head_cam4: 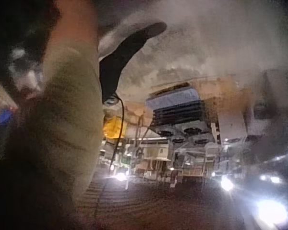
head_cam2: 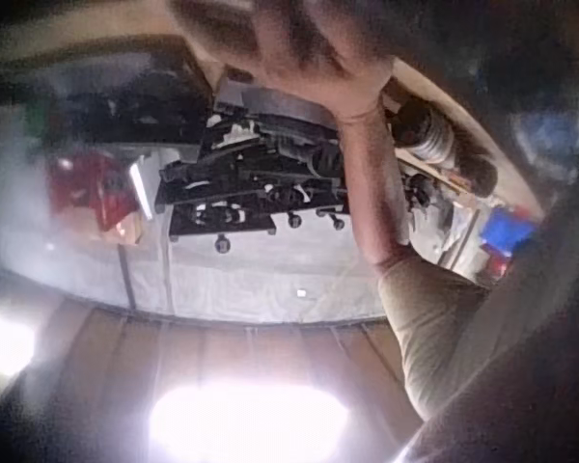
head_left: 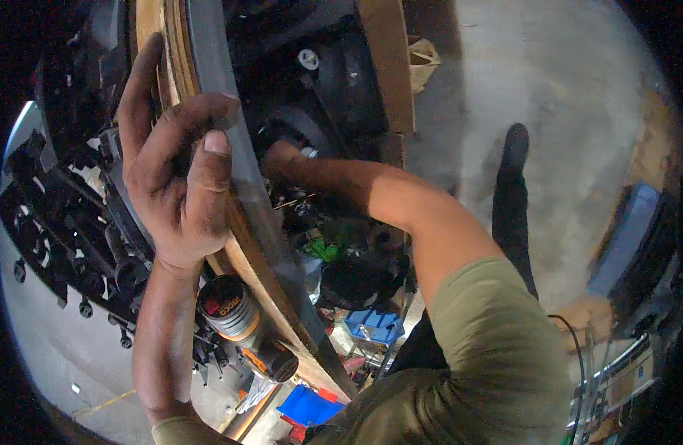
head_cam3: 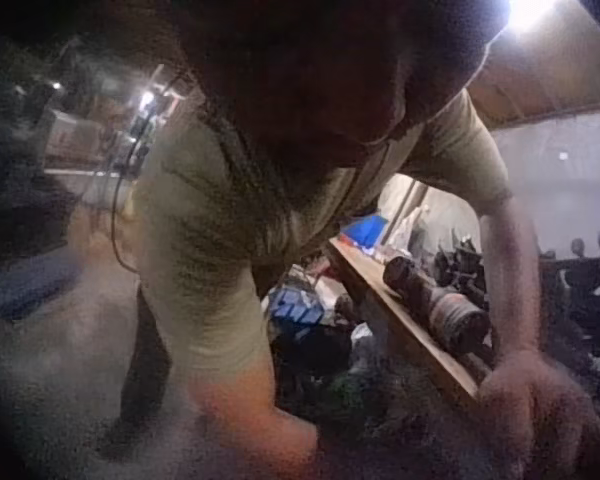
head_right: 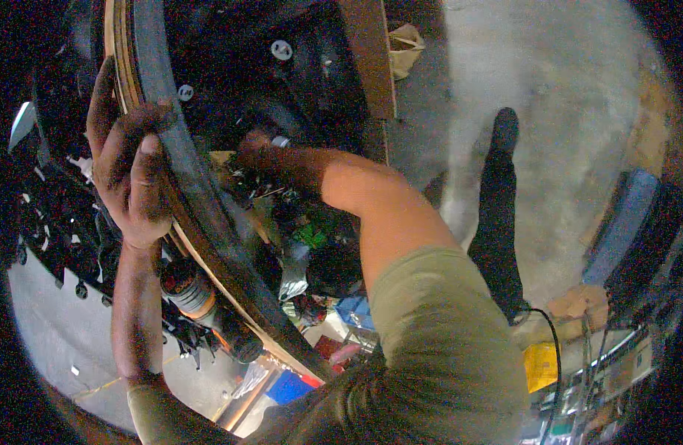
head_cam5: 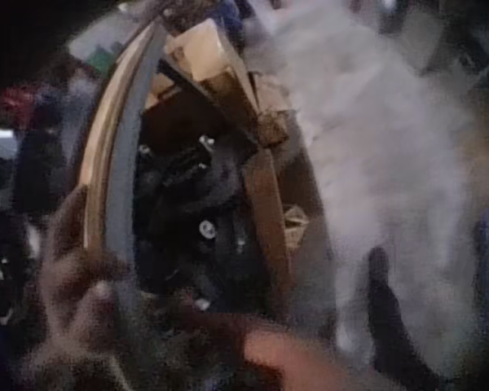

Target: The person assembles small white cylindrical components into black square fan housings on a workbench. They repeatedly pick up components, insert them into the housings, and place the assembled units into a cardboard bin.

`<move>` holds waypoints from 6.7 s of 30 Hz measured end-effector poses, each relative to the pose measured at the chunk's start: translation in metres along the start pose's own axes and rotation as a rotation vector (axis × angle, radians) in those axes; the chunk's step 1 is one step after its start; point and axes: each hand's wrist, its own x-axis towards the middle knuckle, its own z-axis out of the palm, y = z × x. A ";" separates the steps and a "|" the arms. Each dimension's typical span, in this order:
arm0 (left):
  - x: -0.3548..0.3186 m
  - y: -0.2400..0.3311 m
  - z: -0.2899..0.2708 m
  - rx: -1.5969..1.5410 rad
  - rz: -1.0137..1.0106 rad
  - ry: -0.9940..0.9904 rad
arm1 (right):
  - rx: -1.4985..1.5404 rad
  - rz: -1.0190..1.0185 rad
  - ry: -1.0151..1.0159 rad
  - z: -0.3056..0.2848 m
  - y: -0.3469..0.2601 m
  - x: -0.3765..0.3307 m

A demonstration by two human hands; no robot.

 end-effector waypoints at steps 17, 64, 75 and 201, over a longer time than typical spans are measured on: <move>0.001 -0.004 0.003 -0.070 -0.012 0.065 | 0.138 0.088 -0.139 0.080 -0.008 -0.136; -0.497 0.354 -0.071 -0.402 -1.745 0.867 | -0.560 0.002 0.174 -0.432 -0.272 -0.103; -0.558 0.407 -0.032 -0.209 -2.064 1.109 | -0.323 0.115 -0.028 -0.458 -0.227 -0.007; -0.455 0.232 -0.102 -0.066 -1.251 0.619 | 0.437 0.059 -0.229 -0.209 -0.413 -0.225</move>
